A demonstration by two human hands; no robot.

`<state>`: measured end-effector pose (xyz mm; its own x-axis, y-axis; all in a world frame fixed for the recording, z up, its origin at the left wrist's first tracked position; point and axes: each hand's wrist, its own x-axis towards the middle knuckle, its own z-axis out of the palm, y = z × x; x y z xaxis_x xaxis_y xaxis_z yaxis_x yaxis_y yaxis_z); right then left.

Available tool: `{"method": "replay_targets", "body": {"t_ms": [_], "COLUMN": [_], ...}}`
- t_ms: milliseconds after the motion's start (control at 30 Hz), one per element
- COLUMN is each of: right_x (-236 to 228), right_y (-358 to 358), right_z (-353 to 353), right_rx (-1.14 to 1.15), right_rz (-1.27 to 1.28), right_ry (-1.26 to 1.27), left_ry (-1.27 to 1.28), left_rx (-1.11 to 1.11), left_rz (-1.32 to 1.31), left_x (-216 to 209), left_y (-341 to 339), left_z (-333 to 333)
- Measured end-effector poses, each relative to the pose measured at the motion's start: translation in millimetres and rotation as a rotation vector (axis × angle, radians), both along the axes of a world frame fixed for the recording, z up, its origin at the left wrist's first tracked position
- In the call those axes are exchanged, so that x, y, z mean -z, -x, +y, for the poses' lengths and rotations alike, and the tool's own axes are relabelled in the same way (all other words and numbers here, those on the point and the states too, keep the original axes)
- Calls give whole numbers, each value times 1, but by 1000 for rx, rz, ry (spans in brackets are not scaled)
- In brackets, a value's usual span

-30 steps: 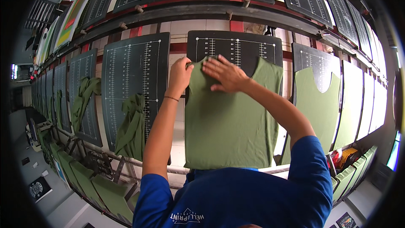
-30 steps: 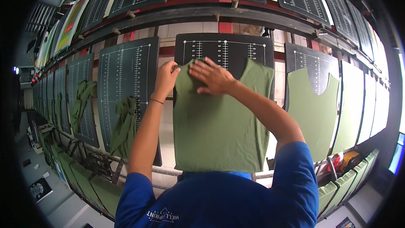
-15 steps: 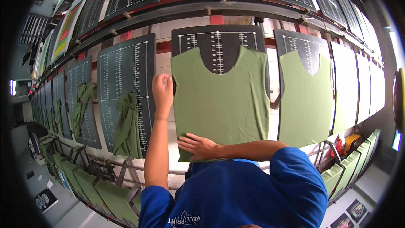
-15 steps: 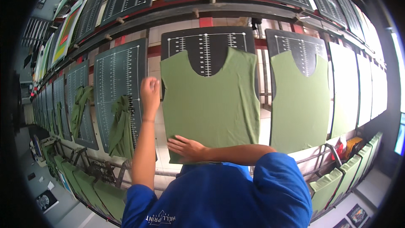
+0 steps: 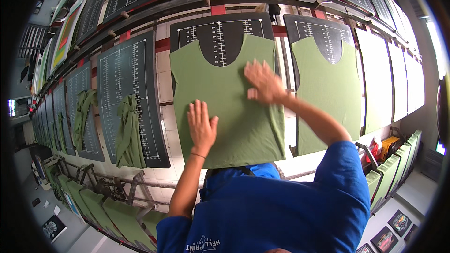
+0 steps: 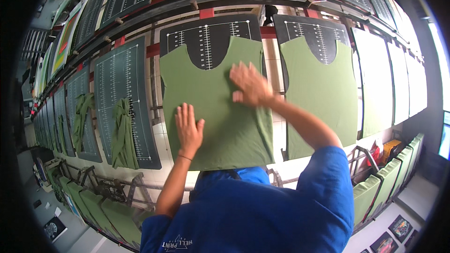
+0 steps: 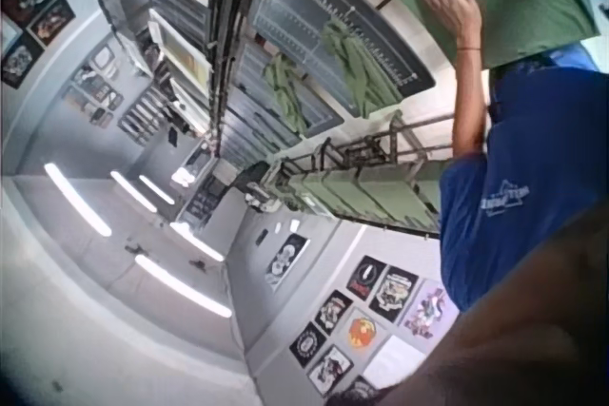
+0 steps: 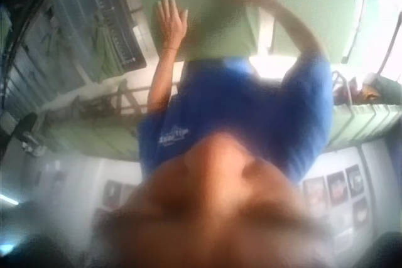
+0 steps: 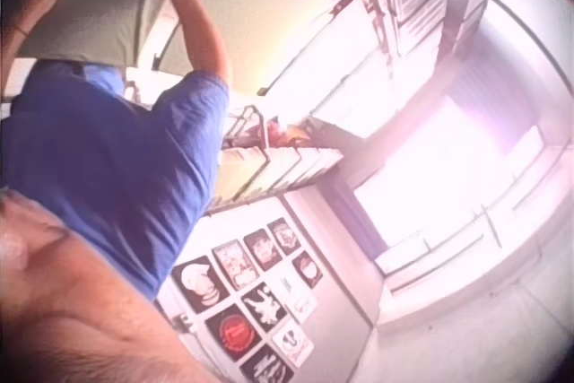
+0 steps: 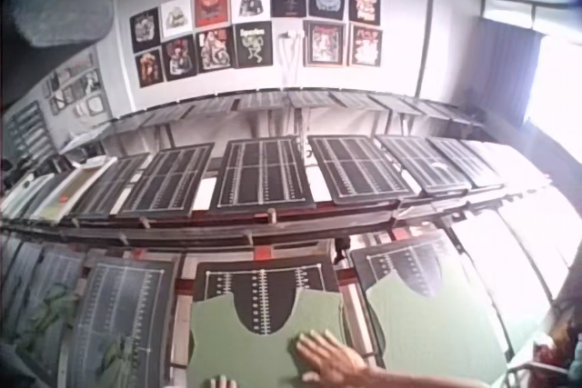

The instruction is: The person repeatedly picks up green tank tops, places them on a screen printing press, smooths them out, and folds them. The person also briefly picks up a dark cloth from the floor and walks around the room.

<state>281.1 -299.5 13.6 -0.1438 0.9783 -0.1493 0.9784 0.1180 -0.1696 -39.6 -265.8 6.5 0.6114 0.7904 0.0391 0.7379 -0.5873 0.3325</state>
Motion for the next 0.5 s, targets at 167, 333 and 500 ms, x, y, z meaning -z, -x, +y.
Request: {"method": "replay_targets", "body": {"t_ms": [167,333,500], "right_x": [0,-13,8], "right_y": [100,59,-31], "right_z": [-227,-134,42], "right_rx": [-474,-235,112], "right_rz": [7,39,7], "right_ry": [180,273,-222], "left_ry": [-109,-78,208], "left_rx": [-109,-82,604], "left_rz": [69,50,64], "left_x": [8,2,-28], "left_y": [-7,-41,-101], "left_z": [23,-8,-123]}}
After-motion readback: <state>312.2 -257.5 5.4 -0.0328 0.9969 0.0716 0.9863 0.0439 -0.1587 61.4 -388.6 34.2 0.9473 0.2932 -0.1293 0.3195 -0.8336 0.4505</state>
